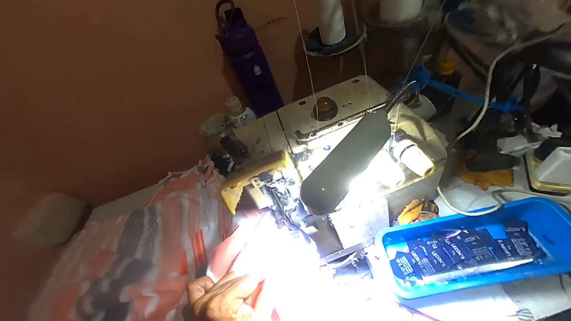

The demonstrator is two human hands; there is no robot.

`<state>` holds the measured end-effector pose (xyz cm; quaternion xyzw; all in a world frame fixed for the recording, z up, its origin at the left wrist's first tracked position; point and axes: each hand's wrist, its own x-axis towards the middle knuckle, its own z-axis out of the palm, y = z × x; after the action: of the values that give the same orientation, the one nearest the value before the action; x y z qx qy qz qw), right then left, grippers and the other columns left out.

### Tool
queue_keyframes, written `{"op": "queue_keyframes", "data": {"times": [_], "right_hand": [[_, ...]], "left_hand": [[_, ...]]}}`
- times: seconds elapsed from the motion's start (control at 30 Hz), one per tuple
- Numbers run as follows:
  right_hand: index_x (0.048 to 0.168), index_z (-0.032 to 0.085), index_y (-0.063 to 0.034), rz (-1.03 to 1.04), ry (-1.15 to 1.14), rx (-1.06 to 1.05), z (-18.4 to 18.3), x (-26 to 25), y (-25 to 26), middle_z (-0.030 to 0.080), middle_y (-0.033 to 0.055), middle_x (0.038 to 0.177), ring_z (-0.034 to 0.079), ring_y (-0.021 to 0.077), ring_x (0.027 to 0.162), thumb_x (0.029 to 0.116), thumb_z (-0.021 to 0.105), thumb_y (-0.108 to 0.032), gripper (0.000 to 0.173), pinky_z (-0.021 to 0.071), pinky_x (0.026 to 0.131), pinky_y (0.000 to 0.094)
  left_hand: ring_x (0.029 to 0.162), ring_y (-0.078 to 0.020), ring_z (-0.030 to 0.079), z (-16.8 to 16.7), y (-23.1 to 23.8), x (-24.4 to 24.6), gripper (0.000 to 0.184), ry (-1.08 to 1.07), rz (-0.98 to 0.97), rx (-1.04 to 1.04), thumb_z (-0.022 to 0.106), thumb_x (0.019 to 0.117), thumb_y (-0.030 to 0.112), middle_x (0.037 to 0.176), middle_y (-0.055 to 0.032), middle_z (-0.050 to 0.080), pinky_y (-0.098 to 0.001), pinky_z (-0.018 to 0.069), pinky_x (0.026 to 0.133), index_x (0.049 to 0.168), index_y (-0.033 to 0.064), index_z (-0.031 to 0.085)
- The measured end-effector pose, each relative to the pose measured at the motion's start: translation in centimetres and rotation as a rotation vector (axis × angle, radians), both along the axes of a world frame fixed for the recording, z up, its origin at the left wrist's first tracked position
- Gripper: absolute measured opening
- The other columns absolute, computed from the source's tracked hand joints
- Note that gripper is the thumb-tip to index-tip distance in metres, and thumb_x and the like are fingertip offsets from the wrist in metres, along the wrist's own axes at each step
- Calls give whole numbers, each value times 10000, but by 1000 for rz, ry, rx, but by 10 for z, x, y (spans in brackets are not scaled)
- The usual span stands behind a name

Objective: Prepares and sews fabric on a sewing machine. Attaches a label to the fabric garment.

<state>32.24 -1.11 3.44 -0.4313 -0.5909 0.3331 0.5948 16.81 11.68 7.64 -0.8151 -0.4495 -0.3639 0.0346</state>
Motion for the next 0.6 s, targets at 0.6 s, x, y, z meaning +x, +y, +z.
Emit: {"op": "queue_keyframes", "data": {"times": [0.6], "right_hand": [[948, 736, 80, 56, 5, 77, -12, 5, 18, 702, 184, 827, 612, 142, 723, 978, 623, -48, 173, 484, 731, 211]], "left_hand": [[674, -106, 518, 63, -17, -41, 269, 83, -441, -393, 800, 832, 302, 608, -61, 612, -358, 297, 853, 765, 43, 774]]}}
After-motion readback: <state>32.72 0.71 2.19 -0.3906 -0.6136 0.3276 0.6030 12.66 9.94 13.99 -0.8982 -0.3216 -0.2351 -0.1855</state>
